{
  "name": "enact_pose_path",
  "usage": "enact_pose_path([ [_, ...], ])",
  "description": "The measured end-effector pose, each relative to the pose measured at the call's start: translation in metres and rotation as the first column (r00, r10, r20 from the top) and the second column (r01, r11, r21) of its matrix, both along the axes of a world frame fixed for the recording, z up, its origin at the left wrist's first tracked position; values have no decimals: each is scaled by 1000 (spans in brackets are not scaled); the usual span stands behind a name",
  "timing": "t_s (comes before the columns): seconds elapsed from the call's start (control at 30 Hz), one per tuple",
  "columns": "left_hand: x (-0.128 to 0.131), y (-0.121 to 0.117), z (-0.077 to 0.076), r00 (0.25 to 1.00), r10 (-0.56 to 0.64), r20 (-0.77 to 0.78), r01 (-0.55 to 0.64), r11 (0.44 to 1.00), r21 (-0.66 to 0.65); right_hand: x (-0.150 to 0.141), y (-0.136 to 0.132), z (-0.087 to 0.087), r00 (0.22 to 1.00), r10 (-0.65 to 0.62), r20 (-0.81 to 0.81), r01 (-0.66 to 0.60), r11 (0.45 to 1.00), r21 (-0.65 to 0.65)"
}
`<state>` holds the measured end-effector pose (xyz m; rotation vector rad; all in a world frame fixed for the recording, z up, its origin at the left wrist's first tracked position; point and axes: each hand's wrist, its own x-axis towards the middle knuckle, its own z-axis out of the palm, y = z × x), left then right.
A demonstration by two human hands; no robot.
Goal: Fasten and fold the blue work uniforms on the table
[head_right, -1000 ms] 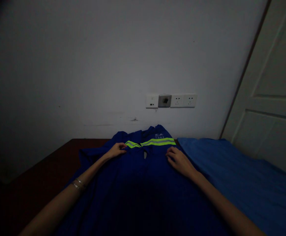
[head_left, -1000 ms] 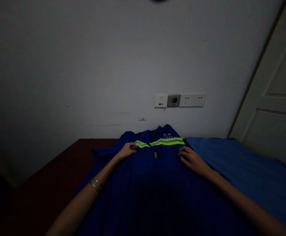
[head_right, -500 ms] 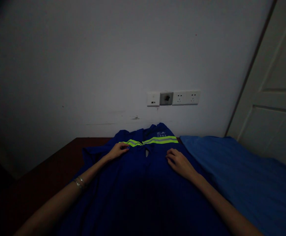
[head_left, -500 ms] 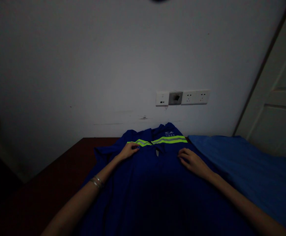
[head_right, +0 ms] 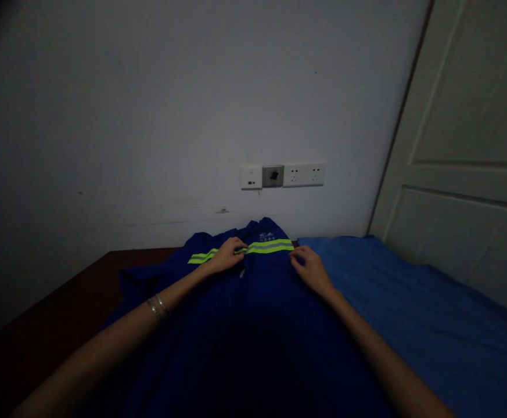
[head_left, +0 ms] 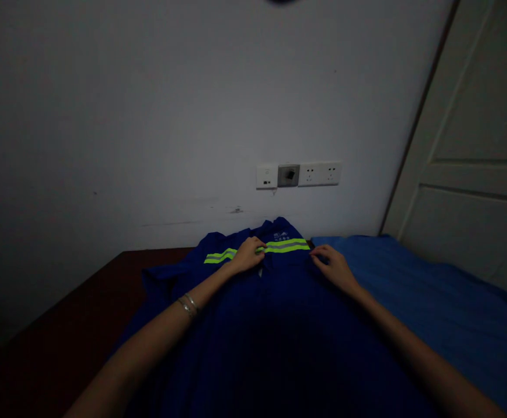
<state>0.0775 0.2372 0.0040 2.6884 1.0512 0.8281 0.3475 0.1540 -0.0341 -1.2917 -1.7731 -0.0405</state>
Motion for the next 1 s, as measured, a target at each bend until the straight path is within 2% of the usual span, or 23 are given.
enact_pose_path([
  [0.1, 45, -2, -13, 993, -107, -55, 105, 993, -46, 9, 5, -6, 997, -34, -74, 34, 999, -2],
  [0.2, 83, 4, -33, 987, -160, 9, 158, 961, -228, 12, 8, -12, 994, -47, -94, 46, 999, -19],
  [0.3, 109, 15, -51, 984, -42, 171, 108, 912, -395, 10, 8, -17, 996, -31, -88, 28, 999, -39],
  [0.37, 119, 22, -60, 957, 44, 288, 83, 906, -414, 9, 8, -19, 997, -24, -75, 20, 998, -52],
  [0.47, 123, 27, -69, 896, 152, 417, 39, 909, -415, 8, 8, -22, 999, -17, -43, 14, 998, -65],
  [0.57, 120, 28, -73, 871, 210, 444, 11, 895, -446, 8, 9, -24, 1000, -16, -23, 14, 996, -85],
  [0.77, 114, 29, -76, 926, 122, 357, 52, 896, -441, 10, 10, -28, 1000, -17, -25, 14, 993, -117],
  [1.0, 112, 29, -79, 930, 70, 360, 78, 922, -380, 14, 11, -33, 999, -22, -33, 17, 988, -153],
])
